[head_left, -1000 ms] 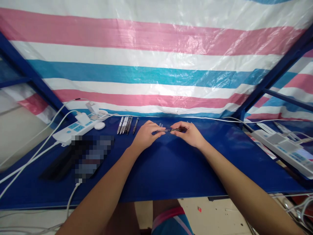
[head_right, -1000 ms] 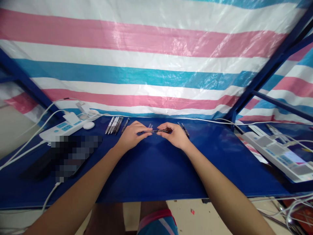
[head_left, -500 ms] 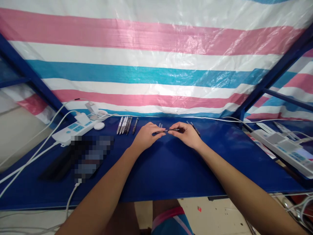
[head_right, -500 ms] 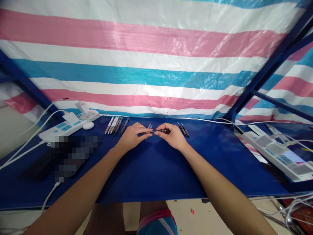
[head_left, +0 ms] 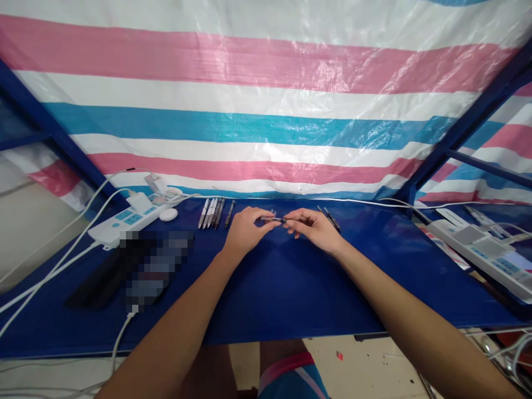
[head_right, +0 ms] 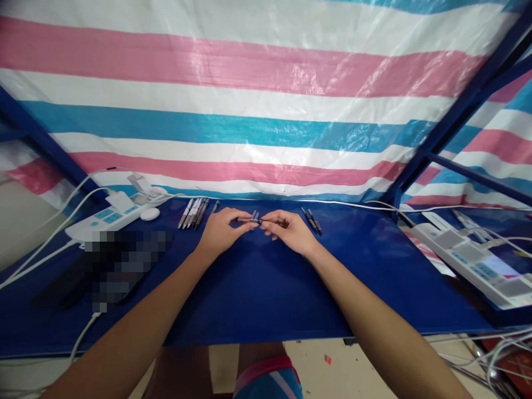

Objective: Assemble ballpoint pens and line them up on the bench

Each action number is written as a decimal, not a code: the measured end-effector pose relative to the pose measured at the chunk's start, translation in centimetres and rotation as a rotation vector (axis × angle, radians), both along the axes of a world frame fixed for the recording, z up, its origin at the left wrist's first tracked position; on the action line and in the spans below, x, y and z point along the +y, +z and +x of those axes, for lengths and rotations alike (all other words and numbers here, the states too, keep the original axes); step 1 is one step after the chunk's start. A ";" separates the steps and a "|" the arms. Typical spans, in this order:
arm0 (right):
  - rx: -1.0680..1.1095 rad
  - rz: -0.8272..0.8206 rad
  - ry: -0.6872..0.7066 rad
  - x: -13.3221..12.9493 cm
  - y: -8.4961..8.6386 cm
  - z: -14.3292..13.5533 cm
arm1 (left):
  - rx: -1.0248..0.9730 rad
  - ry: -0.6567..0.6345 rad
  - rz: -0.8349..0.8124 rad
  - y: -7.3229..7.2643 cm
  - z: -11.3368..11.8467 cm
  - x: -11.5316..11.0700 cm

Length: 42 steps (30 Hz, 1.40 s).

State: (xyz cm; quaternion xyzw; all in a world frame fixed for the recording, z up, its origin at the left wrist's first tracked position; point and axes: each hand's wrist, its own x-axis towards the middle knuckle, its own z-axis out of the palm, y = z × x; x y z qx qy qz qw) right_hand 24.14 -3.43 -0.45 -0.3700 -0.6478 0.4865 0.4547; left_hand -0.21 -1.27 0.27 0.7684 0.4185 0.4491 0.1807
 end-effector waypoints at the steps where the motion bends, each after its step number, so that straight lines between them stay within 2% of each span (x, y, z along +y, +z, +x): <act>1: -0.001 0.006 -0.004 0.0 0.0 0.0 | -0.035 -0.015 -0.046 0.0 0.0 0.0; 7: 0.002 0.044 -0.070 0.1 0.0 0.1 | -0.307 -0.179 -0.312 -0.1 0.1 0.1; 10: 0.009 0.052 -0.085 0.2 0.0 0.1 | -0.439 -0.214 -0.368 -0.1 0.1 0.3; 15: 0.063 0.003 -0.075 -0.1 0.3 -0.2 | -0.523 -0.219 -0.424 -0.2 0.1 0.5; 24: 0.121 -0.190 -0.005 -0.7 1.2 -0.4 | -0.585 -0.232 -0.437 -0.6 0.1 0.8; 32: 0.103 -0.144 -0.025 -0.5 1.2 0.2 | -0.623 -0.183 -0.416 0.0 -0.1 0.6; 38: 0.074 -0.228 -0.035 -0.3 1.0 0.0 | -0.609 -0.193 -0.412 -0.3 0.0 0.8; 42: 0.091 -0.153 -0.039 -0.4 1.1 0.1 | -0.620 -0.188 -0.410 -0.4 -0.1 0.9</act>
